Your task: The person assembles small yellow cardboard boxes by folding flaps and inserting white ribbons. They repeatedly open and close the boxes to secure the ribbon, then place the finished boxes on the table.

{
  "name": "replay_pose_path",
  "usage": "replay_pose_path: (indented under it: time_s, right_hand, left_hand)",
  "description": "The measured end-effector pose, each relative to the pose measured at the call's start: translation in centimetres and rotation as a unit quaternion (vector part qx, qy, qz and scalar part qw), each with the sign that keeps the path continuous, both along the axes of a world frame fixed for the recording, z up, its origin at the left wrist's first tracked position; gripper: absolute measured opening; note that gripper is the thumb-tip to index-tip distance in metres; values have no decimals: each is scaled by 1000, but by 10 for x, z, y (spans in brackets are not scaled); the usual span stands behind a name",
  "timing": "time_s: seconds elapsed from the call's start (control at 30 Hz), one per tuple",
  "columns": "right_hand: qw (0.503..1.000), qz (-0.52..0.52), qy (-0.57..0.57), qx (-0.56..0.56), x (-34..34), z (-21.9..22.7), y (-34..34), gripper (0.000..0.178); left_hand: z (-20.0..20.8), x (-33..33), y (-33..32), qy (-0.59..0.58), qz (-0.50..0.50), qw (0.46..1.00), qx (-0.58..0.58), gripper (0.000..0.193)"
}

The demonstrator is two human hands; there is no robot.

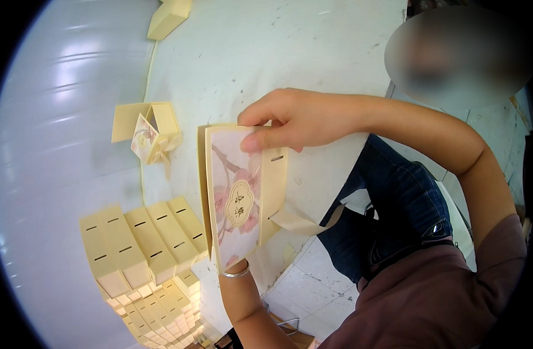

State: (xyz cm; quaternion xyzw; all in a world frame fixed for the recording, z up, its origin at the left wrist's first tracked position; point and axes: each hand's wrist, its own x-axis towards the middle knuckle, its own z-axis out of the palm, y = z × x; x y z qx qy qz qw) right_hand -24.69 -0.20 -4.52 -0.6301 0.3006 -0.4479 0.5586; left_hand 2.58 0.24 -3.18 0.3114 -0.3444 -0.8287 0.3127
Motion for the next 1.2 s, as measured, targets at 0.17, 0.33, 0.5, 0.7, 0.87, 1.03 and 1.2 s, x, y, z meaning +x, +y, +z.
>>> replay_pose_path:
  time_s: [0.17, 0.33, 0.5, 0.7, 0.87, 1.03, 1.2]
  right_hand:
    - [1000, 1, 13, 4, -3, -1, -1, 27]
    - [1000, 1, 5, 11, -1, 2, -1, 27]
    - [1000, 5, 9, 11, -2, 1, -1, 27]
    - [1000, 8, 0, 10, -1, -1, -2, 29]
    - [1000, 9, -6, 4, 0, 1, -1, 30]
    - [999, 6, -35, 6, 1, 0, -1, 31]
    - [998, 41, -33, 35, -4, 0, 1, 23]
  left_hand:
    - [-2, -2, -4, 48, -3, 997, 62, 23]
    - [-20, 26, -13, 23, 37, 993, 114, 25]
    - [-6, 17, -4, -14, 60, 994, 93, 25]
    - [-1, 7, -1, 22, 75, 993, 90, 24]
    - [-21, 30, -9, 92, 4, 989, 114, 23]
    - [-27, 32, -7, 148, 25, 978, 146, 20]
    - [9, -4, 5, 10, -26, 999, -29, 18]
